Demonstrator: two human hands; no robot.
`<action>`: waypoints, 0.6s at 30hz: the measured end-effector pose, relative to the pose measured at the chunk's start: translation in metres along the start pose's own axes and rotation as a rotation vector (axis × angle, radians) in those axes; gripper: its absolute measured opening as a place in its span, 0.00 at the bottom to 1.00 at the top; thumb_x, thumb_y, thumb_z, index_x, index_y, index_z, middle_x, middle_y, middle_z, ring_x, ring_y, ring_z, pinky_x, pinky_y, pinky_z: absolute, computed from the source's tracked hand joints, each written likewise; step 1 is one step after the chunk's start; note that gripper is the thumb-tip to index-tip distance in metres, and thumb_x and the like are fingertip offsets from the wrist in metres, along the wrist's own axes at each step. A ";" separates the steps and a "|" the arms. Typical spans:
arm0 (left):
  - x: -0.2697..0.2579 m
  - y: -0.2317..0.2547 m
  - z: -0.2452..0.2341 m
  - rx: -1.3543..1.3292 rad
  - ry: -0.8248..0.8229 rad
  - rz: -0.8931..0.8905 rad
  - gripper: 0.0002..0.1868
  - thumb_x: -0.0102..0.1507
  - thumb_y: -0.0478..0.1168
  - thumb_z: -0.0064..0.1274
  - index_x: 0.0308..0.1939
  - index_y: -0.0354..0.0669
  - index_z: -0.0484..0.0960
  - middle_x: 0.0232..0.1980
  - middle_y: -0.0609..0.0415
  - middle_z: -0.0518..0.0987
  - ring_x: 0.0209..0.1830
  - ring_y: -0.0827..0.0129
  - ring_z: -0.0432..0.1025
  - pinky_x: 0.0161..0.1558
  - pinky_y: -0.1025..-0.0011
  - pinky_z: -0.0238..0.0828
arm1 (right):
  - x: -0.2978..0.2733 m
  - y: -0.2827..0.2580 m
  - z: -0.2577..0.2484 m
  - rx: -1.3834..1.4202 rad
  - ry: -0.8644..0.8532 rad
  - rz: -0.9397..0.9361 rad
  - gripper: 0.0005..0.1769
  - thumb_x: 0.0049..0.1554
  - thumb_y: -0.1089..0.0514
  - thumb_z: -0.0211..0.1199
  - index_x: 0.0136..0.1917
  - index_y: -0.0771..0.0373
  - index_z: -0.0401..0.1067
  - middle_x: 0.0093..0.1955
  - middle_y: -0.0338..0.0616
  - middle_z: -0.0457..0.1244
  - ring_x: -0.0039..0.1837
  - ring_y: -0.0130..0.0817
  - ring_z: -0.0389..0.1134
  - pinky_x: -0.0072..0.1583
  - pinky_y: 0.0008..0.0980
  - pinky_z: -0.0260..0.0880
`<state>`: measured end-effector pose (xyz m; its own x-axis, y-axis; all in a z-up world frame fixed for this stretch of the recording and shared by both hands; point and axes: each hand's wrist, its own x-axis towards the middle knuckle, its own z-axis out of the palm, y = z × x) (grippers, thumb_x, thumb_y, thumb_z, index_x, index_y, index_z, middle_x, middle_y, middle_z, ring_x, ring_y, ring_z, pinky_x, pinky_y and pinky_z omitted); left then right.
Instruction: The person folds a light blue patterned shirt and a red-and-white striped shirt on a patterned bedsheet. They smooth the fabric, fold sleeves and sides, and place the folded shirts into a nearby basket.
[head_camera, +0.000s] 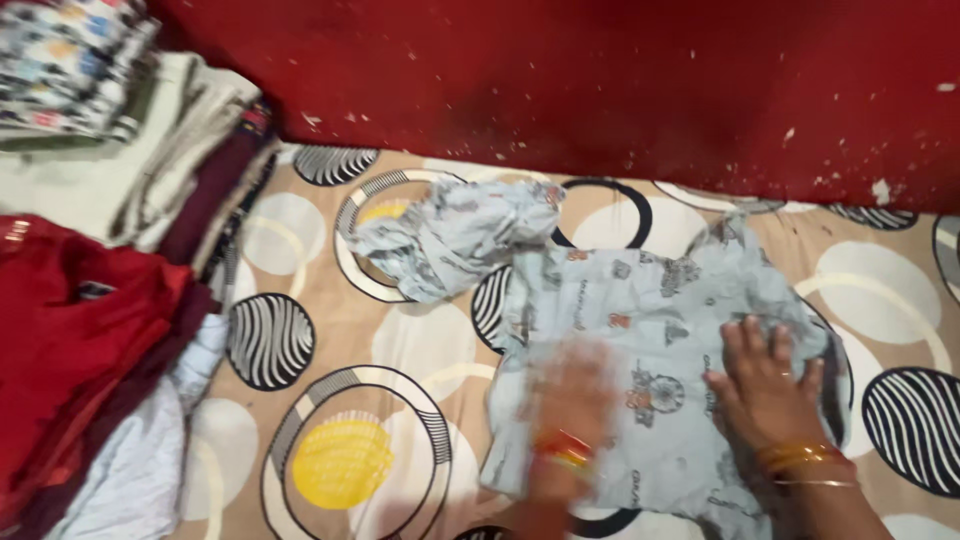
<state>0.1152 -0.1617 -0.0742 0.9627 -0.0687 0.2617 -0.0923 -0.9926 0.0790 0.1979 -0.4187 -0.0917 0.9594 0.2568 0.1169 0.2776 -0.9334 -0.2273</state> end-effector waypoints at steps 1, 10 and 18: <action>0.002 -0.039 0.006 -0.199 0.094 -0.184 0.32 0.74 0.59 0.34 0.78 0.49 0.58 0.84 0.50 0.54 0.85 0.53 0.48 0.79 0.44 0.43 | -0.001 -0.001 0.003 -0.059 -0.061 0.015 0.44 0.58 0.32 0.45 0.83 0.45 0.43 0.86 0.44 0.34 0.84 0.54 0.27 0.71 0.78 0.25; 0.064 -0.100 0.009 -0.279 0.082 -0.764 0.30 0.65 0.68 0.42 0.54 0.55 0.84 0.60 0.55 0.78 0.67 0.56 0.64 0.67 0.46 0.51 | 0.026 -0.037 -0.013 -0.110 -0.158 0.030 0.51 0.52 0.20 0.43 0.81 0.41 0.42 0.85 0.47 0.29 0.84 0.58 0.20 0.68 0.81 0.20; 0.158 -0.201 0.005 -0.594 0.370 -0.476 0.29 0.66 0.61 0.52 0.53 0.37 0.82 0.55 0.37 0.81 0.56 0.41 0.74 0.55 0.53 0.70 | 0.023 -0.046 -0.006 -0.083 -0.256 0.017 0.56 0.50 0.17 0.45 0.84 0.40 0.39 0.87 0.49 0.27 0.84 0.61 0.19 0.67 0.78 0.19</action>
<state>0.2872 0.0268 -0.0532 0.7972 0.4830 0.3622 0.0842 -0.6830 0.7256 0.2072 -0.3713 -0.0722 0.9483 0.2863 -0.1371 0.2665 -0.9527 -0.1457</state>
